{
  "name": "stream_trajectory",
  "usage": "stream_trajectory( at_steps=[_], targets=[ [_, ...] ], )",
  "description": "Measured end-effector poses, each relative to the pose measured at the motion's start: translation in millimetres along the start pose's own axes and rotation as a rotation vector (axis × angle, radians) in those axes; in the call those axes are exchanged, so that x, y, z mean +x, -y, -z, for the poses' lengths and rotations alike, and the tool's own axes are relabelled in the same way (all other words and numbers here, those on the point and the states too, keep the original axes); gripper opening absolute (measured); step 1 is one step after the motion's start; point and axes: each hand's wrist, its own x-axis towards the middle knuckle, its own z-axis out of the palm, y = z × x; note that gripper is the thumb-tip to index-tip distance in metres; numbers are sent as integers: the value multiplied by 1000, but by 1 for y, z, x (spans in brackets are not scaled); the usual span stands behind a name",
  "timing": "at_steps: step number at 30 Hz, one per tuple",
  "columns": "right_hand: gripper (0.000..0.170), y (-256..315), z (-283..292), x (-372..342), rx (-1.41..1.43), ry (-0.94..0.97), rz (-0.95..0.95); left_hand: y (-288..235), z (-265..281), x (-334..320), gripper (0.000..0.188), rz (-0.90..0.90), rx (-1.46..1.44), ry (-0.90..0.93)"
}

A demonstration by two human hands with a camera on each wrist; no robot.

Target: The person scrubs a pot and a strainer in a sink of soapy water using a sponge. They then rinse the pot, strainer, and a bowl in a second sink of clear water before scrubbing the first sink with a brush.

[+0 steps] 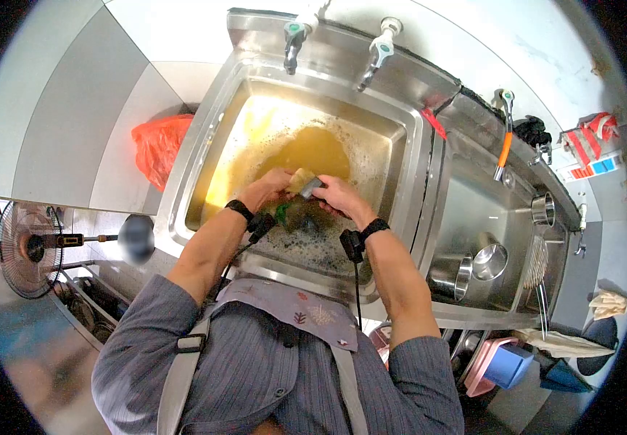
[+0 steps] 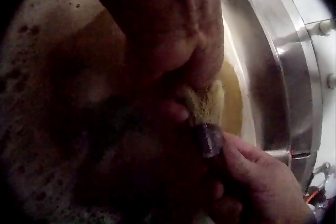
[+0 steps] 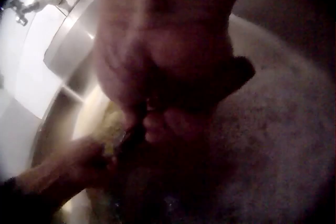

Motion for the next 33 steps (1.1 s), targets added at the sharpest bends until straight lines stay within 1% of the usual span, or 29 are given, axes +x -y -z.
stream_trajectory(
  at_steps=[2, 4, 5, 6, 7, 8, 9, 10, 11, 13, 15, 16, 17, 18, 19, 20, 21, 22, 23, 24, 25, 26, 28, 29, 30, 31, 32, 33],
  targets=[
    [23, -2, 0, 0, -1, 0, -19, -1, -5, -3, 29, 11, 1, -7],
    [25, -3, 1, -1, 135, 33, -69, 3, -3, 0, 30, 21, -2, -13],
    [25, -5, 0, 2, 136, 33, -69, 14, 3, 10, 30, -302, 278, -4],
    [26, -8, -2, 5, 107, -35, -68, 23, 6, 20, 30, -624, 557, 6],
    [27, -11, -4, 8, 77, -105, -66, 24, 2, 30, 30, -626, 558, 8],
    [27, -14, -7, 11, 78, -108, -66, 21, -5, 40, 30, -395, 89, 18],
    [31, -16, -9, 16, -27, -189, -28, 20, -8, 48, 31, -152, -371, 27],
    [35, -20, -13, 21, -131, -268, 10, 24, -6, 53, 31, -153, -369, 28],
    [35, -29, -17, 32, -132, -269, 10, 30, -2, 57, 34, -179, -351, 42],
    [45, -44, -26, 50, -461, -483, 93, 42, 0, 74, 38, -205, -332, 58],
    [48, -35, -31, 46, -438, -494, 59, 56, 0, 92, 43, -241, -463, 72],
    [51, -30, -34, 44, -412, -504, 25, 48, -5, 76, 43, -239, -463, 70],
    [51, -25, -36, 44, -412, -503, 27, 29, -16, 43, 34, -224, -448, 33],
    [50, -21, -39, 43, -455, -464, 11, 18, -23, 24, 27, -209, -433, -2],
    [49, -17, -39, 42, -501, -425, -6, 34, -19, 48, 27, -210, -434, -1],
    [49, -12, -39, 38, -503, -425, -4, 63, -11, 93, 24, -499, -148, -80],
    [50, -8, -42, 33, -489, -405, 53, 80, -5, 116, 21, -776, 149, -159],
    [50, -6, -45, 32, -475, -385, 112, 66, -7, 98, 21, -776, 149, -163],
    [50, -8, -47, 33, -477, -382, 115, 36, -14, 56, 27, -467, 64, -271],
    [47, -12, -49, 35, -506, -403, 199, 16, -20, 26, 33, -154, -20, -370],
    [44, -16, -49, 38, -535, -427, 285, 11, -21, 21, 33, -156, -20, -370],
    [44, -19, -44, 41, -535, -429, 286, 5, -22, 16, 29, -111, -94, -357],
    [35, -23, -32, 46, -222, -149, 259, -4, -22, 6, 25, -21, -245, -333],
    [35, -10, -28, 36, -223, -147, 264, -5, -20, 4, 26, 24, -322, -323],
    [33, 2, -23, 23, -115, -42, 156, -5, -19, 2, 28, 72, -397, -310],
    [30, 9, -19, 14, -8, 61, 48, -3, -20, 1, 28, 71, -397, -310],
    [30, 8, -19, 16, -10, 59, 48, -1, -20, -1, 30, 35, -484, -177],
    [30, 6, -20, 19, -145, 8, 70, 1, -22, -2, 32, 1, -570, -43]
  ],
)
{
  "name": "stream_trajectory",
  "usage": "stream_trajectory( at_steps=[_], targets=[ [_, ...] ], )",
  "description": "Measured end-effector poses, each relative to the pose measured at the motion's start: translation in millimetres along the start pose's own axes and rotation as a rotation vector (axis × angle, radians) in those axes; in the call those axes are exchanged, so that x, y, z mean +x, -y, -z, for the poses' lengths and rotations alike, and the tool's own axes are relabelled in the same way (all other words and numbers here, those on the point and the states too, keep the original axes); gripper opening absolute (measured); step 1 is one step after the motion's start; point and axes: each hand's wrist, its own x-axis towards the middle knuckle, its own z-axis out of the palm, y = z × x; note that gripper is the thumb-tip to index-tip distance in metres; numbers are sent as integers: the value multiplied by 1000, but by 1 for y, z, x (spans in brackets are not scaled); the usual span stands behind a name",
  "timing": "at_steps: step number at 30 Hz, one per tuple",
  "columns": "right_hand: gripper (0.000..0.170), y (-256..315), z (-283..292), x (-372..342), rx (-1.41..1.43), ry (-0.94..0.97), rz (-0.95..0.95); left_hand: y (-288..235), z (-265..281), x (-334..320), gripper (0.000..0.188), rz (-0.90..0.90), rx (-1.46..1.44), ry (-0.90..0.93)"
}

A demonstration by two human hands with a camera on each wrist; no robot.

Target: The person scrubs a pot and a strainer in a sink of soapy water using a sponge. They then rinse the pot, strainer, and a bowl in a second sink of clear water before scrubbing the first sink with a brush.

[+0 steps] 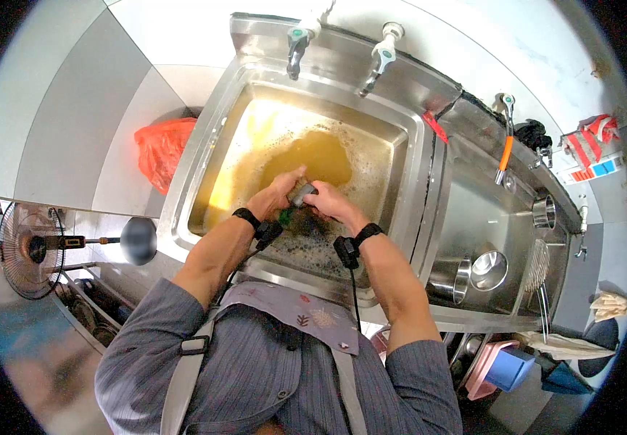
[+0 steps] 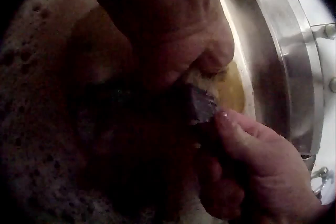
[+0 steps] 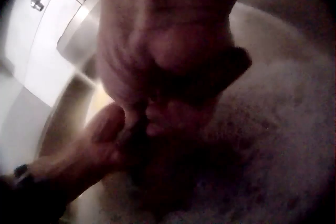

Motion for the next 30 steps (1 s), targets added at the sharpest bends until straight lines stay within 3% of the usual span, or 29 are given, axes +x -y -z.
stream_trajectory(
  at_steps=[2, 4, 6, 7, 8, 10, 13, 14, 16, 17, 19, 20, 22, 23, 24, 25, 27, 28, 30],
  targets=[
    [29, -21, -7, 13, -134, -49, 16, 12, 6, 20, 35, -61, 148, 62],
    [28, -56, -14, 29, -630, -384, 297, 17, -1, 29, 37, -124, 302, 128],
    [29, -41, -17, 19, -730, -425, 256, 25, -22, 27, 39, -207, 369, -9],
    [29, -31, -18, 14, -832, -465, 214, 16, -50, -15, 33, -367, 416, -246],
    [29, -26, -20, 10, -832, -465, 215, 18, -51, -10, 33, -367, 416, -246],
    [31, -15, -20, 2, -921, -474, 247, 18, -50, 8, 28, -290, 56, -161],
    [33, 8, -15, -18, -948, -340, 236, 54, 17, 125, 24, -557, 661, 12],
    [33, 7, -12, -19, -947, -341, 234, 37, 6, 92, 22, -364, 474, 48],
    [44, 5, -6, -18, -631, -273, 190, -3, -21, 11, 19, 10, 64, 7],
    [44, -4, -4, -9, -629, -273, 192, -1, -15, 13, 17, -16, 23, 68],
    [48, -18, -5, 4, -259, -346, 454, -9, -14, -6, 18, 15, -26, 114],
    [48, -15, -3, 1, -258, -346, 454, -13, -16, -16, 19, 42, -72, 164],
    [47, -3, 1, -7, 56, -203, 36, -5, -14, -1, 21, 11, -106, 197],
    [47, -4, -2, -4, 57, -203, 35, 2, -13, 15, 19, -51, -10, 43],
    [42, -8, -7, 1, -200, -304, 47, 8, -10, 30, 18, -112, 86, -111],
    [37, -14, -12, 7, -457, -403, 58, 18, -2, 48, 18, -112, 88, -110],
    [33, -33, -23, 19, -584, -501, 121, 33, 9, 78, 17, -747, 1785, -229],
    [29, -40, -31, 20, -711, -592, 184, 31, -2, 61, 17, -742, 1784, -227],
    [24, -25, -33, 11, -782, -568, 261, 7, -36, 12, 15, -534, 2116, -234]
  ],
)
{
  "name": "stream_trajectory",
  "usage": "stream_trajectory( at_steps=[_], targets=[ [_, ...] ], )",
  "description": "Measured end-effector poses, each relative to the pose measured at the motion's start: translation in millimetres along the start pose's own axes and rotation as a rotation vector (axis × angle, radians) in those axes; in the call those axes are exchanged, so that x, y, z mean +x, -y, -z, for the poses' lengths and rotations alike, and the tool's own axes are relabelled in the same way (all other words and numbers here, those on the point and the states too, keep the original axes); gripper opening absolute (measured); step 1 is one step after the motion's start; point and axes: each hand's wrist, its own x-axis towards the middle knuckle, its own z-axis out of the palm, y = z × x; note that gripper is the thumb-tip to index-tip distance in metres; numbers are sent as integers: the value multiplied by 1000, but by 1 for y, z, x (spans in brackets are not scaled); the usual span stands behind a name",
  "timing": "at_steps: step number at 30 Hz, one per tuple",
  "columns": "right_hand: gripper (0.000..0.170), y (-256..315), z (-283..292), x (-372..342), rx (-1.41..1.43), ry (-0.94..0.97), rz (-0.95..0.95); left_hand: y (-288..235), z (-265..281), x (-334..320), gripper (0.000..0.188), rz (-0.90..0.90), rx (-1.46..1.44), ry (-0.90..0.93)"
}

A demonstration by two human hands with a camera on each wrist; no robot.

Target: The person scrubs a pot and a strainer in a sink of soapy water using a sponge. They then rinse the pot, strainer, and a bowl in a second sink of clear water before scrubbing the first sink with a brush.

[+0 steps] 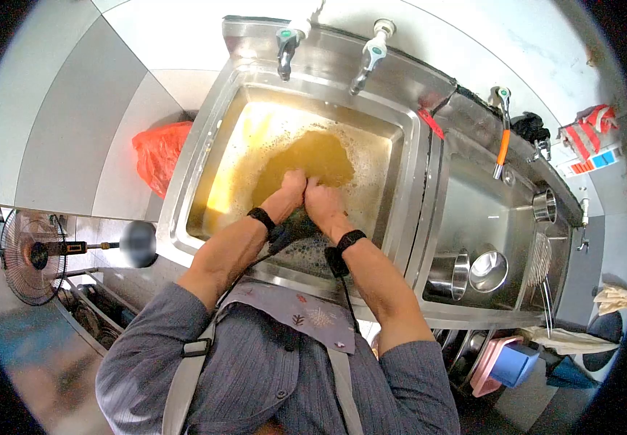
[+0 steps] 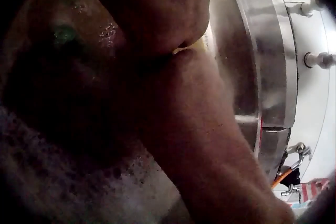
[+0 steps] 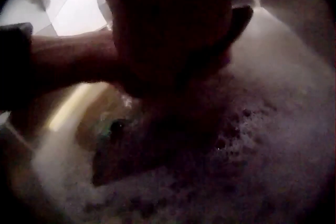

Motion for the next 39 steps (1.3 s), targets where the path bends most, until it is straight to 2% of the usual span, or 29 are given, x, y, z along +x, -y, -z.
stream_trajectory(
  at_steps=[1, 2, 4, 5, 7, 8, 10, 11, 13, 14, 16, 17, 19, 20, 22, 23, 25, 26, 28, 29, 30, 31, 33, 34, 35, 37, 38, 39],
  targets=[
    [19, 4, 7, -3, -43, 1, 86, 5, -40, 24, 14, -1, -163, -124],
    [19, 4, 8, -7, -42, 6, 78, 6, -44, 22, 14, -7, -165, -118],
    [20, 1, 11, -2, -21, 28, 112, 14, -45, 23, 19, -94, -234, -274],
    [20, -2, 11, -1, -21, 31, 112, 14, -33, 17, 19, -93, -235, -273],
    [25, -14, 14, 4, 157, 80, 115, 14, -2, 6, 20, 526, -1874, 131],
    [25, -19, 12, 5, 157, 78, 117, 17, 9, -1, 20, 525, -1873, 128],
    [30, -26, 7, 7, 555, 22, 102, 21, 20, -16, 19, 332, -1995, 237],
    [30, -20, 20, 7, 555, 25, 102, 22, 18, -16, 19, 334, -1997, 238],
    [33, -14, 45, 7, 767, 316, -290, 22, 13, -15, 20, 302, -2282, 329],
    [33, -11, 48, 9, 766, 314, -290, 21, 11, -14, 20, 300, -2282, 329],
    [33, -5, 51, 10, 803, 367, -456, 14, 4, -11, 17, 408, -2410, 221],
    [33, -10, 34, 11, 804, 366, -457, 12, -10, -1, 17, 409, -2409, 222],
    [34, -9, 9, 13, 399, 80, -330, 7, -26, 13, 21, 597, -2289, -31],
    [34, -8, 3, 13, 400, 80, -332, 4, -30, 13, 21, 598, -2287, -28],
    [34, -4, -2, 14, 161, 119, -301, -2, -33, 15, 26, 688, -2115, -91],
    [34, -1, -1, 9, 163, 120, -305, -9, -34, 17, 26, 689, -2113, -87],
    [34, 5, 7, 2, 81, 29, -117, -17, -33, 27, 31, 739, -1778, -225],
    [34, 8, 14, 1, 77, 31, -113, -13, -48, 36, 31, 719, -1653, -231],
    [31, 13, 24, -4, -2, 149, -41, 5, -86, 53, 31, 348, -1295, -143],
    [31, 10, 23, -5, -1, 151, -45, 15, -105, 65, 31, 144, -1046, -127],
    [31, 4, 18, -4, 48, 141, -28, 24, -130, 81, 31, -4, -933, -124],
    [30, -1, 15, -3, 98, 130, -10, 38, -177, 112, 32, -128, -986, -109],
    [29, -10, 11, -3, 159, 99, 9, 22, -88, 55, 26, 325, -1559, 92],
    [27, -15, 10, -3, 219, 69, 26, 12, -32, 20, 24, 607, -1813, 93],
    [27, -18, 12, -2, 218, 70, 27, 14, -14, 5, 24, 607, -1815, 92],
    [26, -19, 21, 2, 741, 278, -144, 26, 0, -13, 20, 388, -2142, 344],
    [26, -18, 28, 3, 741, 277, -142, 26, 5, -16, 20, 387, -2142, 342],
    [26, -17, 35, 1, 987, 402, -306, 23, 9, -19, 20, 352, -2356, 349]
  ],
)
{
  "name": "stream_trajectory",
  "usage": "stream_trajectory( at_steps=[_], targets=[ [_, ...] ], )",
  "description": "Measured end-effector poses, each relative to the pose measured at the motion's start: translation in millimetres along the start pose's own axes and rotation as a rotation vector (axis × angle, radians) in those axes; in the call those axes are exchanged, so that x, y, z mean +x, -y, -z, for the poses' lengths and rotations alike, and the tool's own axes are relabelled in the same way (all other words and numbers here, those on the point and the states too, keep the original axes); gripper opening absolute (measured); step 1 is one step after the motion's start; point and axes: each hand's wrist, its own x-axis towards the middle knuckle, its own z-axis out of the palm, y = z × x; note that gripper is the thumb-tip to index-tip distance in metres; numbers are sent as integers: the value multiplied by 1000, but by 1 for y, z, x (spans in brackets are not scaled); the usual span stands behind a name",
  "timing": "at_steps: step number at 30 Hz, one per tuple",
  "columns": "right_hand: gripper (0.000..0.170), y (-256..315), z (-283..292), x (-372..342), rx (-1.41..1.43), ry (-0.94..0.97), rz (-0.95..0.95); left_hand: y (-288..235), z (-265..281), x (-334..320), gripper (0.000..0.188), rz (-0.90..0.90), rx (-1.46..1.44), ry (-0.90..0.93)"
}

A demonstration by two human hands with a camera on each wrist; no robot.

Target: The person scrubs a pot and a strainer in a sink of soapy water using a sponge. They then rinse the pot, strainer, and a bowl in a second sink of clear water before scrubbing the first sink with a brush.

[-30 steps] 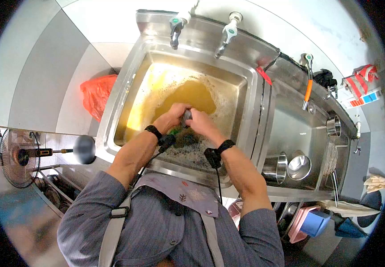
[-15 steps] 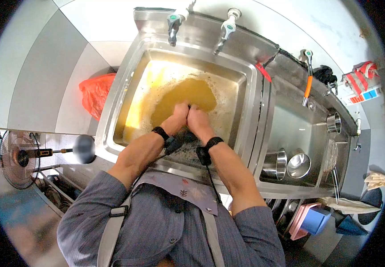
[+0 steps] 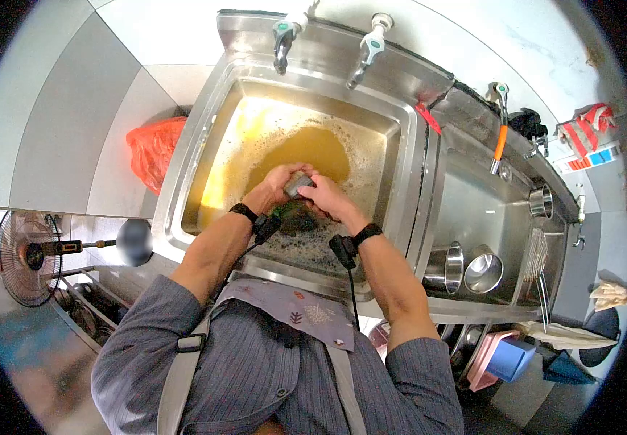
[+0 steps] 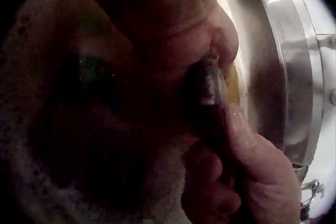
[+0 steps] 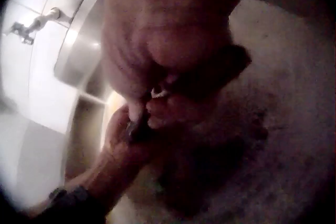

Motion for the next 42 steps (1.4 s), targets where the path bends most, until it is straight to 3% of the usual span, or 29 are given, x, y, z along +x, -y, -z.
stream_trajectory(
  at_steps=[1, 5, 7, 8, 10, 11, 14, 15, 17, 18, 20, 21, 23, 24, 26, 30, 32, 34, 35, 37, 38, 39, 40, 41, 42],
  targets=[
    [26, 1, 1, -2, 264, 83, -163, 3, 1, 2, 20, -7, -201, 73],
    [26, 1, -4, 4, 284, 49, -266, 7, 6, 12, 20, -72, -197, 60],
    [24, 5, -4, 3, -291, -72, -38, 8, 15, 17, 22, -99, 186, 29],
    [24, -8, -8, 8, -288, -73, -38, 14, 20, 27, 22, -98, 188, 29],
    [20, -32, -20, 18, -835, -332, 142, 25, 19, 47, 14, -285, 252, -197],
    [20, -32, -23, 19, -837, -331, 146, 26, 6, 41, 14, -289, 250, -198],
    [18, -28, -32, 17, -958, -416, 242, 35, -25, 26, 13, -376, 384, -458],
    [17, -27, -31, 12, -1011, -396, 314, 38, -12, 36, 13, -376, 385, -457],
    [17, -15, -27, 3, -1067, -373, 385, 53, 42, 89, 16, -730, 879, -225],
    [18, -8, -25, -2, -1060, -308, 374, 45, 39, 82, 16, -726, 879, -222],
    [20, 4, -19, -8, -1055, -246, 363, 25, 30, 72, 18, -714, 1927, -358],
    [23, 11, -18, -11, -947, -222, 329, 21, 30, 77, 18, -715, 1927, -360],
    [26, 17, -17, -8, -836, -196, 299, 25, 47, 103, 28, -576, 837, -428],
    [28, 19, -15, -8, -806, -167, 270, 23, 46, 100, 28, -577, 837, -429],
    [29, 18, -13, -6, -778, -138, 241, 1, 5, 40, 38, -234, 401, -391],
    [28, 4, -13, 1, -501, -57, 159, -9, 23, 27, 41, -169, 588, -185],
    [29, 2, -10, 1, -386, -35, 156, -8, 27, 15, 37, -36, 356, 98],
    [30, 1, -3, 2, 20, 93, -98, -1, 27, 9, 33, -28, 248, 132],
    [30, -8, -3, 9, 25, 93, -99, 2, 29, 10, 29, -21, 140, 165],
    [29, -12, -5, 18, -352, -35, 99, 6, 30, 17, 25, 9, 139, 120],
    [29, -11, -6, 13, -352, -34, 97, 10, 30, 21, 21, 37, 133, 74],
    [27, -9, -6, 10, -540, -98, 63, 12, 28, 26, 21, 35, 134, 74],
    [25, -1, -8, 7, -730, -162, 33, 12, 21, 30, 19, -5, 205, -90],
    [25, -10, -13, 13, -731, -160, 34, 15, 11, 31, 17, -40, 272, -254],
    [23, -20, -19, 19, -825, -284, 77, 20, 2, 30, 17, -38, 273, -253]
  ],
)
